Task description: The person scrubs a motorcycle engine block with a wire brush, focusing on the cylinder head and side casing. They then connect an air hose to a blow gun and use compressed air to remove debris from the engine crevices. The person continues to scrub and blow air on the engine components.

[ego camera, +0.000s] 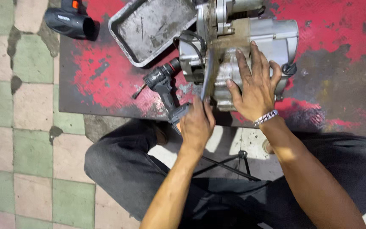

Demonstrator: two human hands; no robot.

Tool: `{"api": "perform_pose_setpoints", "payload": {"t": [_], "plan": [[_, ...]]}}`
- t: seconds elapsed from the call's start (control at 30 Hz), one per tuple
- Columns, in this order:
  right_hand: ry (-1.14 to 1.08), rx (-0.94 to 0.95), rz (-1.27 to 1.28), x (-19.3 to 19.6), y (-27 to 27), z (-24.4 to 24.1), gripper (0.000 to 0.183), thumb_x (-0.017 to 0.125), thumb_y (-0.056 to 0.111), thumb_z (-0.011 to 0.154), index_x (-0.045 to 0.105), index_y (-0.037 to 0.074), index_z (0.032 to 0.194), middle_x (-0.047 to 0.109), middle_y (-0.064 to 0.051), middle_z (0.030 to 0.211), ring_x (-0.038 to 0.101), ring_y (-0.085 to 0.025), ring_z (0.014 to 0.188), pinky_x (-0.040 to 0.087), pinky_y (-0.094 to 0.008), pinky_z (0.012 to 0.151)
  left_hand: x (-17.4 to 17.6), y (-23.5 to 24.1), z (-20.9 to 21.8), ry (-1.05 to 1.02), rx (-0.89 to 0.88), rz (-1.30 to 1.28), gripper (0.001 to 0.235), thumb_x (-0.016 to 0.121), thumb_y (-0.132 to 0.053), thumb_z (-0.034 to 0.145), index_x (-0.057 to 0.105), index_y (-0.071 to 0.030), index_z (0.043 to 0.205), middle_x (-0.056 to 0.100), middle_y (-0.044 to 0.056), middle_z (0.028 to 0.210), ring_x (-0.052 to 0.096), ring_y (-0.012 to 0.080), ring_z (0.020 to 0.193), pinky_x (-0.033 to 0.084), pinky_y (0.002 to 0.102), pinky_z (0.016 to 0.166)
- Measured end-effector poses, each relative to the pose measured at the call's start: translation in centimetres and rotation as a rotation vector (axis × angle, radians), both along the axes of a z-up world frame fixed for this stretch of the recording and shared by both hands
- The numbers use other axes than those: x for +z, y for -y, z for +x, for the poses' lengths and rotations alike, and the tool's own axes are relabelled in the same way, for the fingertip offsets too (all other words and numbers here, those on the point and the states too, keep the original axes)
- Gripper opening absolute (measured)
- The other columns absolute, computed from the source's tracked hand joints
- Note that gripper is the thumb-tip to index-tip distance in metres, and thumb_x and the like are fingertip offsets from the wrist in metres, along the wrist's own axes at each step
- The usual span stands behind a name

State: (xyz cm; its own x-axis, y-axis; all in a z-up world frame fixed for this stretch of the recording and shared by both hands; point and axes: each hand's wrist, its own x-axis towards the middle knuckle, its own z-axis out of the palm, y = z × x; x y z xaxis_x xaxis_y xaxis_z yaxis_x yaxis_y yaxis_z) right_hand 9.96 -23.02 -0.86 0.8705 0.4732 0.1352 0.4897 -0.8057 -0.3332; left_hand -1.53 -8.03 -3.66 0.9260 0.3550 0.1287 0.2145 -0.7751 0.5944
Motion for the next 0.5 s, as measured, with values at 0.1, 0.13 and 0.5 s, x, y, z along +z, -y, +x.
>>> {"api": "perform_pose_setpoints", "payload": {"t": [0.1, 0.13, 0.5], "plan": [[-0.011, 0.032, 0.057, 0.0, 0.3, 0.1, 0.066, 0.054, 0.036, 0.107, 0.038, 0.006, 0.164, 0.019, -0.025, 0.172, 0.031, -0.038, 0.152, 0.017, -0.058, 0.120, 0.6, 0.4, -4.2, 0.005, -0.003, -0.050, 0.013, 0.059, -0.014, 0.101, 0.058, -0.002, 0.097, 0.067, 0.019, 0.069, 0.068, 0.0372, 0.056, 0.053, 0.047, 0.049], [-0.028, 0.043, 0.055, -0.1, 0.5, 0.3, 0.066, 0.053, 0.034, 0.106, 0.038, 0.006, 0.163, 0.018, -0.024, 0.172, 0.031, -0.038, 0.152, 0.017, -0.057, 0.119, 0.3, 0.3, -4.6, -0.033, 0.013, -0.028, 0.013, 0.060, -0.015, 0.101, 0.059, -0.003, 0.097, 0.067, 0.019, 0.068, 0.067, 0.0362, 0.055, 0.053, 0.046, 0.049], [-0.253, 0.218, 0.348, 2.1, 4.0, 2.1, 0.052, 0.038, 0.022, 0.111, 0.035, 0.004, 0.160, 0.038, -0.021, 0.165, 0.035, -0.033, 0.154, 0.021, -0.046, 0.123, 3.3, -7.5, -2.8, -0.091, -0.308, 0.347, 0.050, 0.075, -0.053, 0.087, 0.064, -0.005, 0.098, 0.064, 0.011, 0.071, 0.065, 0.0282, 0.067, 0.053, 0.042, 0.062]]}}
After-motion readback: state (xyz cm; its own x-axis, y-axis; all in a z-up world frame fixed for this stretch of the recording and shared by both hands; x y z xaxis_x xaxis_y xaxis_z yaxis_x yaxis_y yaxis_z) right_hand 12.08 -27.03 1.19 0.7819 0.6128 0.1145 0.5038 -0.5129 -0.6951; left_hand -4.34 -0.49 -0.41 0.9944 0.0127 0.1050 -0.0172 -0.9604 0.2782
